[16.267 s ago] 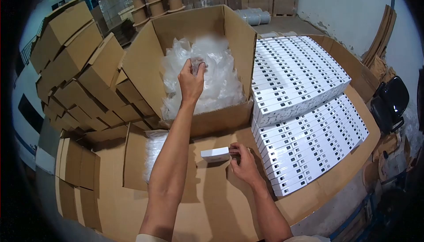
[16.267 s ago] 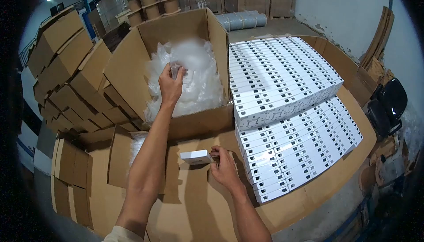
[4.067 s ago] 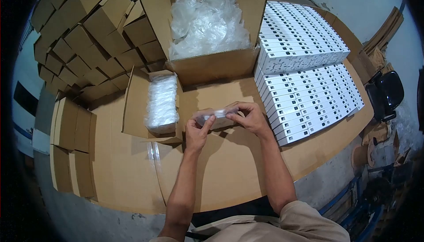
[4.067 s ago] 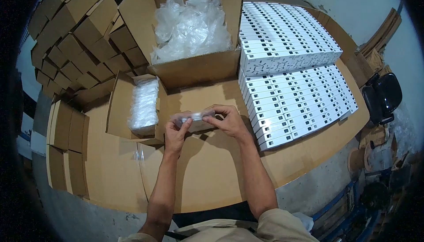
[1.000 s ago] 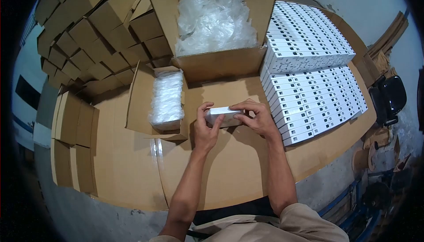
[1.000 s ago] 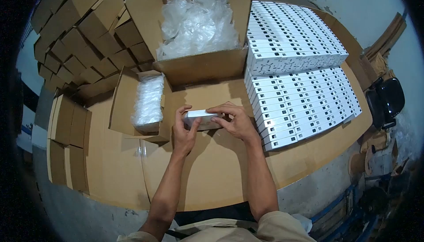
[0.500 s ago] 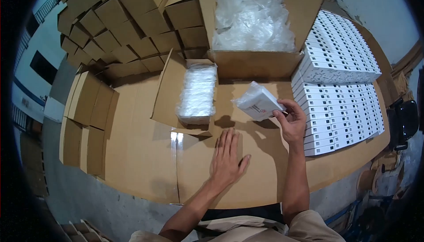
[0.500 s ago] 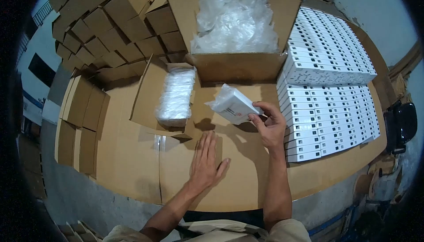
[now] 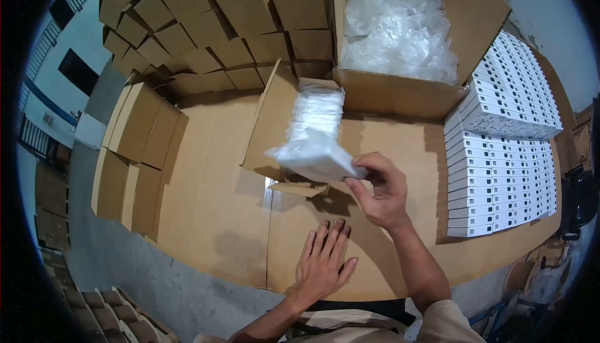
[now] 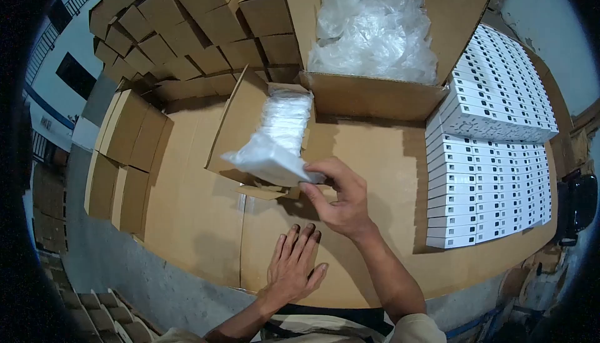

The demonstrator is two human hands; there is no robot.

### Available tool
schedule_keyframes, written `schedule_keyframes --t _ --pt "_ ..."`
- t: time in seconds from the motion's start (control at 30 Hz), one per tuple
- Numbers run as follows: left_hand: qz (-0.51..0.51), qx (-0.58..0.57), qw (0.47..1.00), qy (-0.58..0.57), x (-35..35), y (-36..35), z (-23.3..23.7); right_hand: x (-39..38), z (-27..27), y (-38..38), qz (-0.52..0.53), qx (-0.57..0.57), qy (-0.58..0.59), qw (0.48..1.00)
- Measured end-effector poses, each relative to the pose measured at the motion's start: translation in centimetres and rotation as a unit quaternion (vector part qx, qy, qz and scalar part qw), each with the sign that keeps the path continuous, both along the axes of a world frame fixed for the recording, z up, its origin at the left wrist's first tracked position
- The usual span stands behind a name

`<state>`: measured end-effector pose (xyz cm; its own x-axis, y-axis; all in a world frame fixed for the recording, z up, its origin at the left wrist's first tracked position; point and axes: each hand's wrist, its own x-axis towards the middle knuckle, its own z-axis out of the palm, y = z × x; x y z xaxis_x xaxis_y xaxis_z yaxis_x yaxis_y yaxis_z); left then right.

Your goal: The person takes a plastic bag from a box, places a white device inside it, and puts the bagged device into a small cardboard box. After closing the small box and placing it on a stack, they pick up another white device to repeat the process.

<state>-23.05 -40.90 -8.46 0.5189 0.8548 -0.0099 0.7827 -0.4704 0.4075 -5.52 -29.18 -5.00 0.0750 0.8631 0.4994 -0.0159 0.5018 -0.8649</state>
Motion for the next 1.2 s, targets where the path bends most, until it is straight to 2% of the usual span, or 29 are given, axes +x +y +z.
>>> schedule_keyframes --t 0.23,0.63,0.93,1.2 --pt "0.004 0.002 1.000 -0.014 0.0 0.3 0.2 -0.4 -0.2 0.8 -0.009 0.085 -0.160 0.983" --pt "0.006 0.019 1.000 -0.002 0.1 0.7 0.0 -1.0 2.3 0.5 -0.002 0.122 -0.340 0.932" --pt "-0.005 0.000 0.999 -0.036 -0.1 0.5 -1.0 -1.9 3.3 0.5 0.008 0.114 -0.415 0.903" --pt "-0.006 0.005 1.000 0.004 0.0 0.8 -0.5 -1.9 -0.4 0.3 0.029 0.092 -0.437 0.894"
